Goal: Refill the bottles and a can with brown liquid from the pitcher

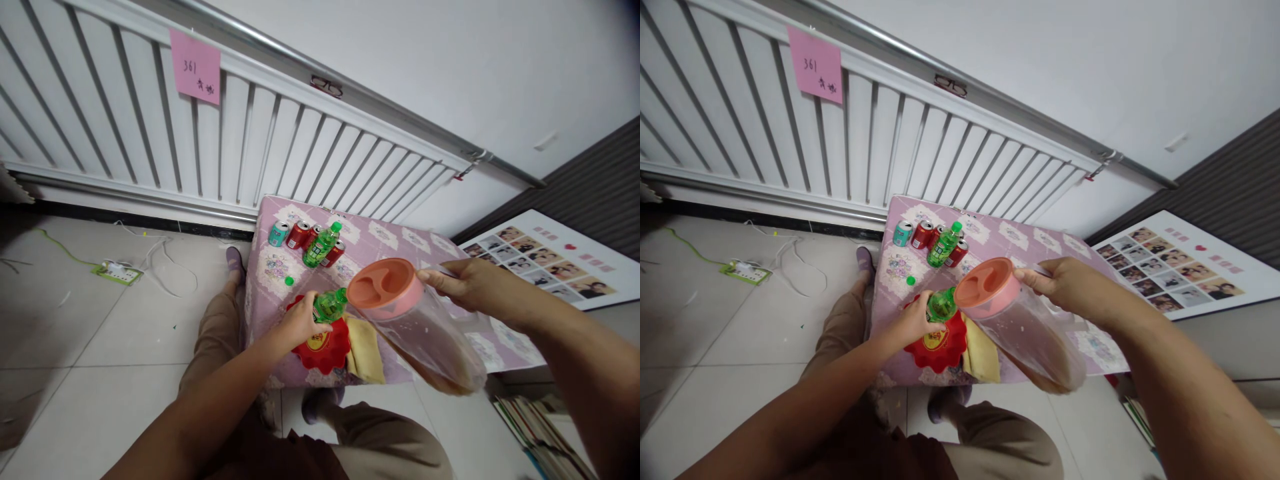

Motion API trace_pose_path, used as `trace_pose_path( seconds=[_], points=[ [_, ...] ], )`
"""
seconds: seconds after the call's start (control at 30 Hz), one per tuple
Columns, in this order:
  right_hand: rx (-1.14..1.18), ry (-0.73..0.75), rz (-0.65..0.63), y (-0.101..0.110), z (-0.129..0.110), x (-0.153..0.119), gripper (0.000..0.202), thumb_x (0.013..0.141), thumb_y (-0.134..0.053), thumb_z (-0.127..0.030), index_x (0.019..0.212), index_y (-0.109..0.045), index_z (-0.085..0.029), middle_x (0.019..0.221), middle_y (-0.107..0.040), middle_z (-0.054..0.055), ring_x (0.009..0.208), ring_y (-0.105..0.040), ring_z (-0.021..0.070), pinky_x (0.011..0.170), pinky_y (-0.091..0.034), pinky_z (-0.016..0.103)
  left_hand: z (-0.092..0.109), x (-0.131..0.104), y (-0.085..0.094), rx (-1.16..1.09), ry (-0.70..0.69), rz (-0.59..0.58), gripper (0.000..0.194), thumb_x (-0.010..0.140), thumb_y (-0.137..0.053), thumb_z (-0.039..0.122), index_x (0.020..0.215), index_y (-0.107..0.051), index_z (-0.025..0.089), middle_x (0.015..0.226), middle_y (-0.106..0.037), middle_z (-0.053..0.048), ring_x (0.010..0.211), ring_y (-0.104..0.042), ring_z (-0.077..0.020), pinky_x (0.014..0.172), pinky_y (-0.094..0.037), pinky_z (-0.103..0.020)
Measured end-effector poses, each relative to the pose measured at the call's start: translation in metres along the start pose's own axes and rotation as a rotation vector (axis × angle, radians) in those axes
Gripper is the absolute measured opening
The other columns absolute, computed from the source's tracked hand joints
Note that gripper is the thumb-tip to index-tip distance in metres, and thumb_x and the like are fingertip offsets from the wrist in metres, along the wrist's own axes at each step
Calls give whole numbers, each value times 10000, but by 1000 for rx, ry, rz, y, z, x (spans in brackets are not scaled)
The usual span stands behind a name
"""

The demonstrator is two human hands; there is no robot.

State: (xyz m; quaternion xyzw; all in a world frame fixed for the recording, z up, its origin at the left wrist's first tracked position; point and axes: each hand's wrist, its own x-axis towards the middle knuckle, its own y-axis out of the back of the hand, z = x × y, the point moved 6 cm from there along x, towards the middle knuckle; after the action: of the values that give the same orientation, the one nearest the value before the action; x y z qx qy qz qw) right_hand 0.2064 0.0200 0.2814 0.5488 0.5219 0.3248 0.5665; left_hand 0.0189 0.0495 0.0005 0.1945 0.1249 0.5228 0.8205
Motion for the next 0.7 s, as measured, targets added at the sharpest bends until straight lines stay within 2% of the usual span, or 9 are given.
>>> trace_pose_path(
  seconds=[0.4, 0.7],
  points=[
    [9, 24, -16, -1, 14, 7, 804, 635, -503, -1031, 681, -562, -230, 562, -476, -14, 513, -394, 144, 518, -345, 310, 2, -1, 1, 16, -8, 1, 739, 743, -910, 264, 1318, -447, 237, 1307, -702, -123, 1219, -700, -327, 1005, -558, -421],
    [21, 11, -12, -3, 16, 9, 814, 603, -505, -1046, 656, -558, -235, 553, -470, -17, 511, -394, 143, 514, -341, 310, -1, 1, -1, 4, -30, 9, 745, 747, -908, 282, 1326, -440, 236, 1309, -696, -126, 1207, -702, -318, 986, -555, -406]
  ],
)
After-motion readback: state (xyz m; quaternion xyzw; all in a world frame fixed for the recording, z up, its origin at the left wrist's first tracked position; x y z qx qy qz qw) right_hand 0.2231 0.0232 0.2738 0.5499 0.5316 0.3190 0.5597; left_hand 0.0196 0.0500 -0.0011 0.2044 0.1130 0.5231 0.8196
